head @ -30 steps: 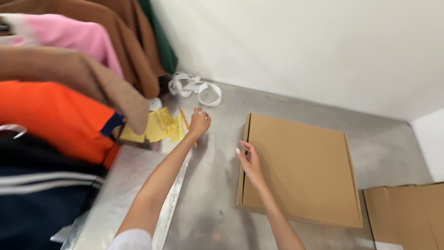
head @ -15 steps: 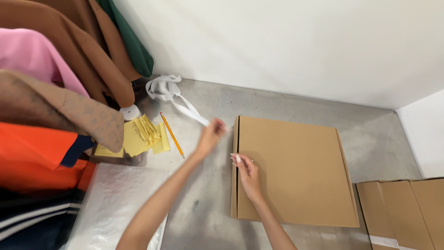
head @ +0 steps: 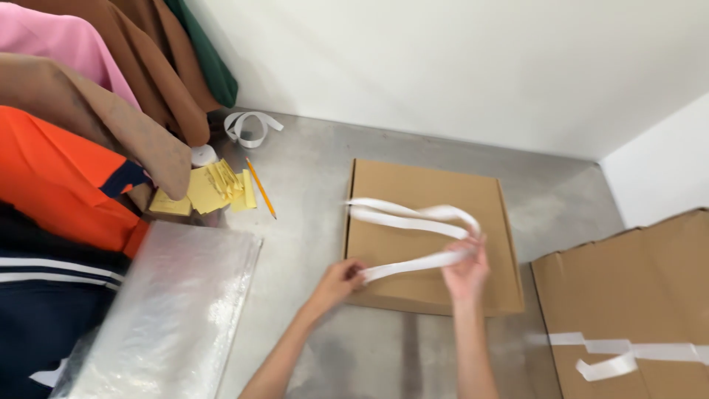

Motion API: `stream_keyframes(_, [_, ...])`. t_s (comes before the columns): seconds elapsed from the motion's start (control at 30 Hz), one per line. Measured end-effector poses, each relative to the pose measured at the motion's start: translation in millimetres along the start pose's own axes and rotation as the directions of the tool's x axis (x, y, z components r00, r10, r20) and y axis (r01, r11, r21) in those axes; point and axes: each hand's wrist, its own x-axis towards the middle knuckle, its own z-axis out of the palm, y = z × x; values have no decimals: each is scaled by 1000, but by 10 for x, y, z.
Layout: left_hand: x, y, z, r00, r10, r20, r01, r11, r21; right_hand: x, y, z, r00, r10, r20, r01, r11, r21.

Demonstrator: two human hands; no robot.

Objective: The person writes on a yellow sticky note with a pencil and places it on a cardboard box. They then pack a folded pair of jeans into a clear plastic bag, place the bagged jeans into a cardboard box, close the box, and tie it with a white ribbon.

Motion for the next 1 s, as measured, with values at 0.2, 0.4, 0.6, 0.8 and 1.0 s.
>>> stream_keyframes(0.2, [-110, 228, -418, 928, -88, -361, 124, 989, 78, -309, -762, -462, 970, -237, 50, 239, 900, -364])
stream_keyframes(0.4, [-274, 422, -418, 860, -87, -504, 54, 995, -80, -180, -937, -901, 960, -272, -63, 191, 804, -563])
stream_keyframes(0.6, [-592, 518, -701, 935, -99, -340, 61, 991, -121, 33, -1634, -1169, 950, -312, 0, 238, 726, -645])
stream_keyframes(0.8, [-1022, 747, -1375, 869, -79, -489, 132, 988, 74, -344, -2145, -882, 942, -316, 115, 210, 285, -935])
stream_keyframes(1.0, [-672, 412, -1147, 641, 556, -529, 344, 408, 846, -334, -1740, -768, 972, -196, 133, 184, 274, -944])
